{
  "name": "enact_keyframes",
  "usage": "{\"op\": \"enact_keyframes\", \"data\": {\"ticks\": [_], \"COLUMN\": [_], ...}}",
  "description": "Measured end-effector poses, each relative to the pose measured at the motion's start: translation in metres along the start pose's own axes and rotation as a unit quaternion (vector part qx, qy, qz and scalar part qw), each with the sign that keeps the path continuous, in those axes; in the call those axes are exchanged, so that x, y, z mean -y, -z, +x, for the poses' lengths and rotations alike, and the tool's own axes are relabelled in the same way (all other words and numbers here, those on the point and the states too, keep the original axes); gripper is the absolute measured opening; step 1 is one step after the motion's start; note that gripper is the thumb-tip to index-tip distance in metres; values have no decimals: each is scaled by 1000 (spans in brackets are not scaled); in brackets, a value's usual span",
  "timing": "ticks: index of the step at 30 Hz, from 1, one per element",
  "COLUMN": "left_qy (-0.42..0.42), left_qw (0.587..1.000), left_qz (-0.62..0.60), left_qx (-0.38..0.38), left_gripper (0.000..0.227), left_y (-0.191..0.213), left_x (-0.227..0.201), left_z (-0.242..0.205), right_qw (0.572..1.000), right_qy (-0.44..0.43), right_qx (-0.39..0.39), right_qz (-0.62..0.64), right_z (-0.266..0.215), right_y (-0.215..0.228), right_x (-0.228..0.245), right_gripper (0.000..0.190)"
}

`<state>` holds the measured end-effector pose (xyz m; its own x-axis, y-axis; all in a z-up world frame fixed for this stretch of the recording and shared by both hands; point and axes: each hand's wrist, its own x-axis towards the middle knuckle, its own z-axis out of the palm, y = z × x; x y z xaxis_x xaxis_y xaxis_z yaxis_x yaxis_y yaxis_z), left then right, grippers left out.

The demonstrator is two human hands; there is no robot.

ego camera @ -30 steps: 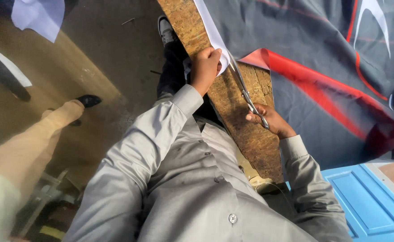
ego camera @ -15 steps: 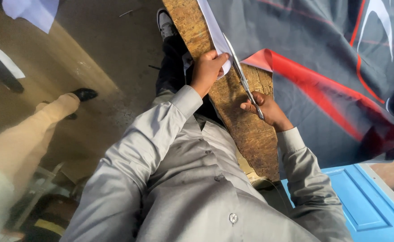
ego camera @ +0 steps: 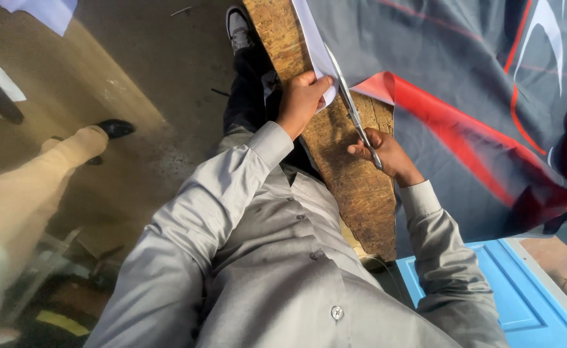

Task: The person uses a pair of large shears to cut the white border off a large black and red banner laid out on a wooden table. They trim the edges along multiple sides, repositioning the banner as needed to complete the cutting.

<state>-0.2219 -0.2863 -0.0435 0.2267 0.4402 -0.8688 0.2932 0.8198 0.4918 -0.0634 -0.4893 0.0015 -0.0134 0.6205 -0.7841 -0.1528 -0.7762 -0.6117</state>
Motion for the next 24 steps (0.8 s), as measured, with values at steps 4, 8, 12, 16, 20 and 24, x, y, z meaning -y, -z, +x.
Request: {"op": "enact_keyframes", "data": {"ticks": [4, 8, 12, 16, 20, 24], "left_qy": [-8, -13, -10, -14, -17, -15], "left_qw": [1000, 1000, 1000, 1000, 1000, 1000], "left_qz": [-8, -5, 5, 6, 21, 17], "left_qx": [-3, -2, 3, 0, 3, 7], "left_gripper": [19, 20, 19, 20, 21, 21], "left_y": [-1, 2, 2, 4, 4, 5], "left_x": [19, 19, 24, 25, 29, 19], "left_z": [13, 13, 16, 17, 21, 14], "right_qw": [1000, 1000, 999, 999, 998, 999], "right_qy": [-2, -3, 8, 5, 6, 4], "right_qx": [-2, -1, -5, -13, -16, -35], "right_qz": [5, 7, 41, 43, 57, 30], "right_z": [-1, -1, 7, 7, 3, 5], "right_y": [-1, 1, 7, 6, 4, 0], "right_x": [7, 4, -29, -27, -17, -21], "right_gripper": [35, 30, 28, 19, 19, 17]}}
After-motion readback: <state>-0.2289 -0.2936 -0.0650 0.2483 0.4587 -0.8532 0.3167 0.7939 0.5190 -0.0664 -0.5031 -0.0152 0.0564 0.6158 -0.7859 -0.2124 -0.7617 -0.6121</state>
